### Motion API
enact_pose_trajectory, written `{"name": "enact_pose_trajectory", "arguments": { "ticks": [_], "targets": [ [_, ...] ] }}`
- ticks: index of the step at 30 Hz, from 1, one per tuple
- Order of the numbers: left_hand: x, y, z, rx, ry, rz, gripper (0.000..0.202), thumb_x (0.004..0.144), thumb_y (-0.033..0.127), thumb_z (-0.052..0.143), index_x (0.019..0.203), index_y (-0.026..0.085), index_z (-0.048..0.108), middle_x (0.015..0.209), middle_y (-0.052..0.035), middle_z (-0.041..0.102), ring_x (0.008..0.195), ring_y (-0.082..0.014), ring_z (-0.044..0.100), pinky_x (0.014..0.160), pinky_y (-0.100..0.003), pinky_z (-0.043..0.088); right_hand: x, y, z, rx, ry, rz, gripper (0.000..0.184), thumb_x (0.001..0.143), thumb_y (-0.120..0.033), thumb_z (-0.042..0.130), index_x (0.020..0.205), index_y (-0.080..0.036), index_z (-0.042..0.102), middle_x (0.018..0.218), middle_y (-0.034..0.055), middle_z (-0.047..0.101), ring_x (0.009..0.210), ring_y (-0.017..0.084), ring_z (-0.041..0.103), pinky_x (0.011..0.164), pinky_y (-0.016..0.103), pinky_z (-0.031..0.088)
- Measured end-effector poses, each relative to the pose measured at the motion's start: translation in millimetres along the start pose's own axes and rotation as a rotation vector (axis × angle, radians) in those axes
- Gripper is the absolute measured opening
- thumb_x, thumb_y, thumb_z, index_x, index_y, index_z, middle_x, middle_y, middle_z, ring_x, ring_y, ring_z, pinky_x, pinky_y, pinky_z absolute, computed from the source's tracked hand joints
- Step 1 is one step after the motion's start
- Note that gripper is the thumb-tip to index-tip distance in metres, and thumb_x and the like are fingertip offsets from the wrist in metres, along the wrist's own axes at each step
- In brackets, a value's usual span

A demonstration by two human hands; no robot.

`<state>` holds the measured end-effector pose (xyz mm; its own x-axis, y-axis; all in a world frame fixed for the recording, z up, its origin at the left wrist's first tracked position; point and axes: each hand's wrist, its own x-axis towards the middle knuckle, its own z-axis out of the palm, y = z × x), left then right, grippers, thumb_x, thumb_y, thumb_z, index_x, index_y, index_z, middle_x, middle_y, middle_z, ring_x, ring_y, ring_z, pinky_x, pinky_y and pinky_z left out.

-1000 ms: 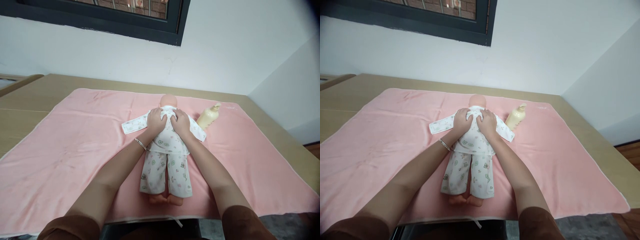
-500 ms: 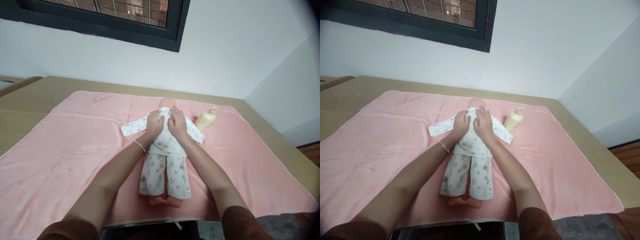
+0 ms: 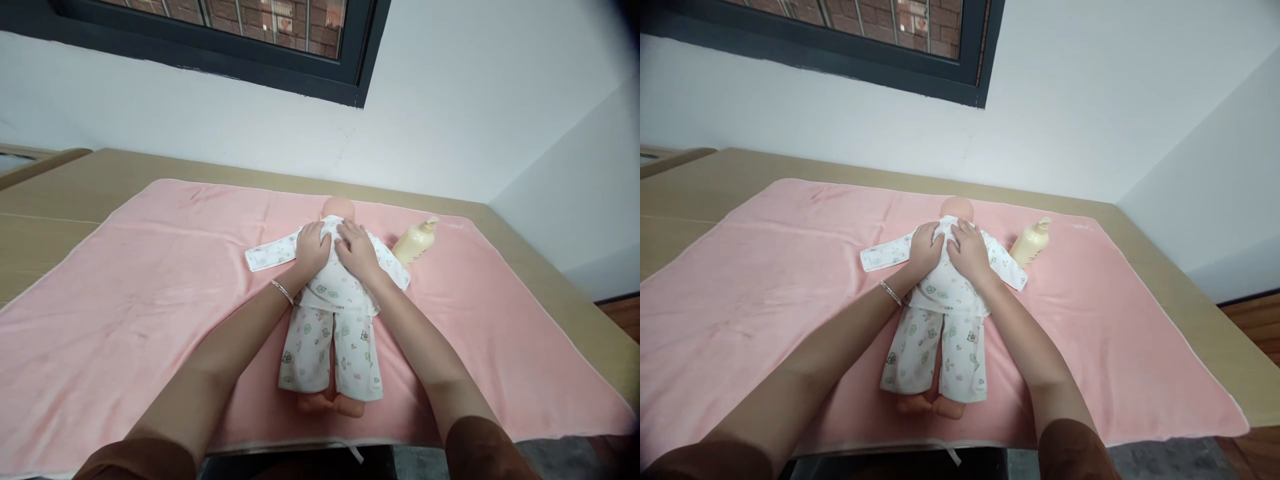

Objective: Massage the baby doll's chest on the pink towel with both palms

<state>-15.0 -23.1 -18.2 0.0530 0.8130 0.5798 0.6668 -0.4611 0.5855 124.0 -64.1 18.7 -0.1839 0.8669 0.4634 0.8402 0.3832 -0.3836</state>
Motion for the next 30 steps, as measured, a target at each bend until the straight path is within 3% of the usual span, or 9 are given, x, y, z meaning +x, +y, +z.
{"name": "enact_pose_trajectory", "arguments": {
  "ticks": [3,8,14,18,22,30],
  "targets": [
    [0,0,0.2,-0.004,0.005,0.006,0.034,0.089,0.026,0.044,0.115,0.013,0.061,0.117,-0.0134,0.067,0.113,-0.027,0.058,0.104,-0.042,0.043,-1,-1,-1,0.005,0.084,0.009,0.047,0.092,-0.025,0.043,0.136,-0.011,0.053,0.151,0.0144,0.042,0.143,0.025,0.035,0.122,0.048,0.019],
    [0,1,-1.8,-0.014,0.005,-0.001,0.033,0.088,0.025,0.044,0.114,0.013,0.062,0.116,-0.0133,0.067,0.111,-0.0267,0.059,0.103,-0.042,0.043,0,-2,3,-0.032,-0.056,0.016,0.045,0.091,-0.026,0.045,0.133,-0.014,0.057,0.148,0.0143,0.047,0.142,0.029,0.036,0.119,0.053,0.023],
    [1,0,-2.2,-0.027,-0.001,-0.019,0.034,0.088,0.025,0.045,0.114,0.013,0.062,0.117,-0.0131,0.067,0.112,-0.0268,0.058,0.104,-0.043,0.043,-2,-7,-2,-0.041,0.08,0.056,0.048,0.093,-0.026,0.042,0.138,-0.012,0.05,0.153,0.0145,0.04,0.144,0.024,0.033,0.122,0.048,0.016],
    [1,0,-1.9,-0.015,-0.01,-0.021,0.034,0.088,0.025,0.045,0.114,0.012,0.062,0.116,-0.014,0.067,0.112,-0.0273,0.059,0.104,-0.043,0.043,-3,-9,3,-0.075,-0.063,0.088,0.045,0.094,-0.026,0.041,0.136,-0.018,0.052,0.151,0.0106,0.043,0.144,0.027,0.032,0.12,0.056,0.014],
    [2,1,-3.3,-0.018,-0.023,-0.013,0.035,0.088,0.025,0.044,0.114,0.011,0.062,0.117,-0.0147,0.067,0.113,-0.0274,0.058,0.105,-0.044,0.043,-3,-11,3,-0.138,-0.129,0.084,0.046,0.096,-0.028,0.036,0.139,-0.018,0.049,0.154,0.0099,0.039,0.145,0.027,0.028,0.119,0.055,0.017],
    [2,-1,-4.3,-0.045,-0.029,-0.015,0.035,0.089,0.027,0.043,0.115,0.014,0.063,0.12,-0.0125,0.067,0.116,-0.0272,0.057,0.107,-0.045,0.042,-4,-13,-25,-0.22,-0.384,0.126,0.057,0.1,-0.048,0.028,0.152,-0.024,0.028,0.163,0.0097,0.017,0.149,0.033,0.017,0.118,0.058,0.016]
  ]
}}
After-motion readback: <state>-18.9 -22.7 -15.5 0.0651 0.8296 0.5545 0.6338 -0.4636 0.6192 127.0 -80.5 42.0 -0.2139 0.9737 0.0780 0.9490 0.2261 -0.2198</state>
